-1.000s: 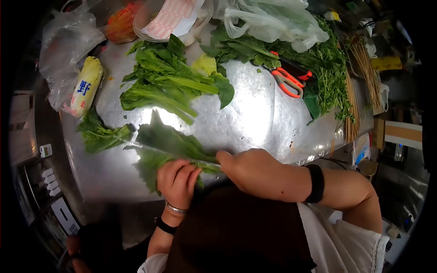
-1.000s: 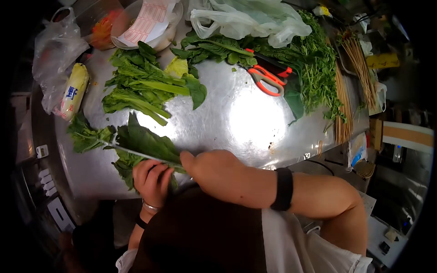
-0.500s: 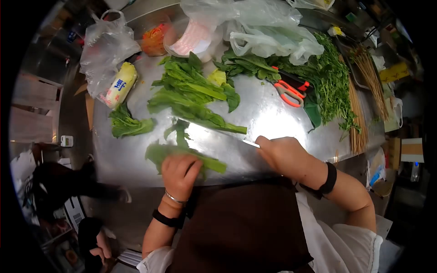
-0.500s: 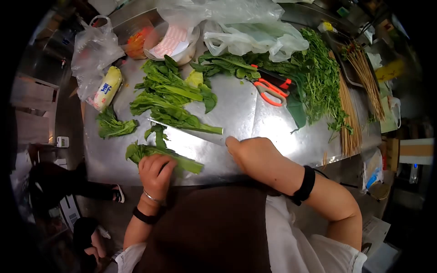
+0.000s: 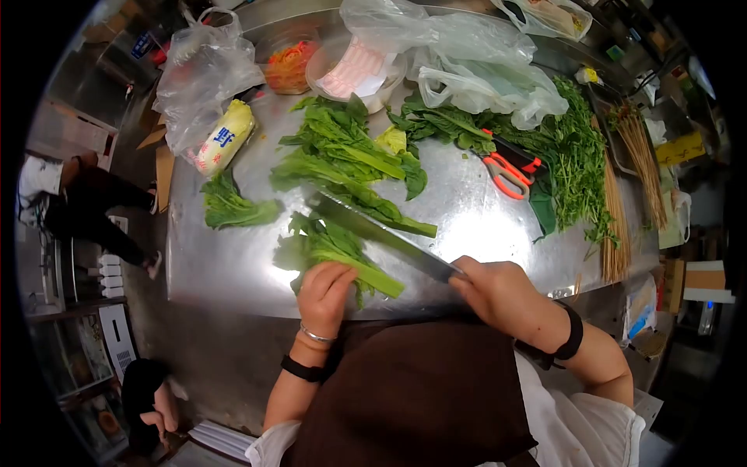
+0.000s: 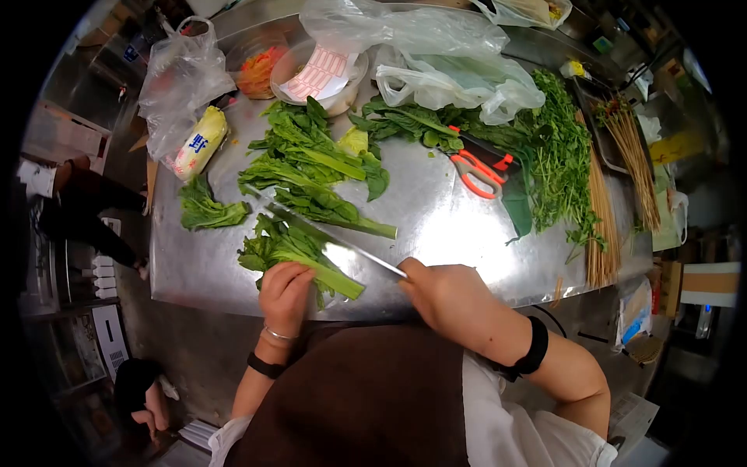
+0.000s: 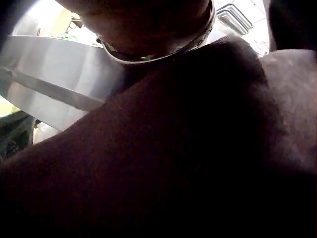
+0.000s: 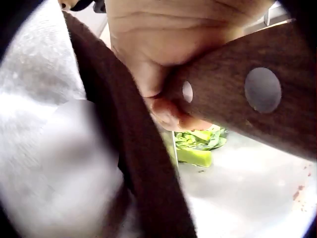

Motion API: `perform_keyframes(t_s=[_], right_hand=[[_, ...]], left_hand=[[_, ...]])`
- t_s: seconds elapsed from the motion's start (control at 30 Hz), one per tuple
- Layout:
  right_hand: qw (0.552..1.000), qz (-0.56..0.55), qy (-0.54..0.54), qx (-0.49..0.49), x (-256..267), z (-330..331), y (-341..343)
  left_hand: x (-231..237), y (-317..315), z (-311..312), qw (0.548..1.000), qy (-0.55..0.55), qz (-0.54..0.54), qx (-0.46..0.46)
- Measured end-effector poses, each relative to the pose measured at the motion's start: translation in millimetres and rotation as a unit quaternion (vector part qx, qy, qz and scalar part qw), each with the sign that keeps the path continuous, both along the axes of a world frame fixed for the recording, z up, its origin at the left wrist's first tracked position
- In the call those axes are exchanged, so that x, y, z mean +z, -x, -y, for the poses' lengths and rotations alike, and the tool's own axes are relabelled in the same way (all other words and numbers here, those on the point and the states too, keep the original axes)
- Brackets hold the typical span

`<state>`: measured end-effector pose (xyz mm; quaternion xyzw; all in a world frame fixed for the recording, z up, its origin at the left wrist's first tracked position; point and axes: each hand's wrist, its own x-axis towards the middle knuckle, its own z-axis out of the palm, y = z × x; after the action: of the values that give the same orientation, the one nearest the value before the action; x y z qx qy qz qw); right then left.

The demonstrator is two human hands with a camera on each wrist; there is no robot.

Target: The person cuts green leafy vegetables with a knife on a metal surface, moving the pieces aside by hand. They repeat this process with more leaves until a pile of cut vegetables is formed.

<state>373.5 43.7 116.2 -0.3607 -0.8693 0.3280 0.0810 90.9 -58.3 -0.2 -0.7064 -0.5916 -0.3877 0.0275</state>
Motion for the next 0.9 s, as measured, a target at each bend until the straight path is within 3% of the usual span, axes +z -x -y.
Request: perform_keyframes(t_s=[0.13, 0.9], right_hand=[[0.998, 0.016, 0.066, -0.005, 12, 11, 12], [0.997, 0.073, 0.026, 0.018, 14, 23, 27]], left_hand=[[0, 5, -1, 1.0, 0.001, 0.012, -0.008], [-1, 13, -7, 0.998, 0.032, 0.048, -0.034]])
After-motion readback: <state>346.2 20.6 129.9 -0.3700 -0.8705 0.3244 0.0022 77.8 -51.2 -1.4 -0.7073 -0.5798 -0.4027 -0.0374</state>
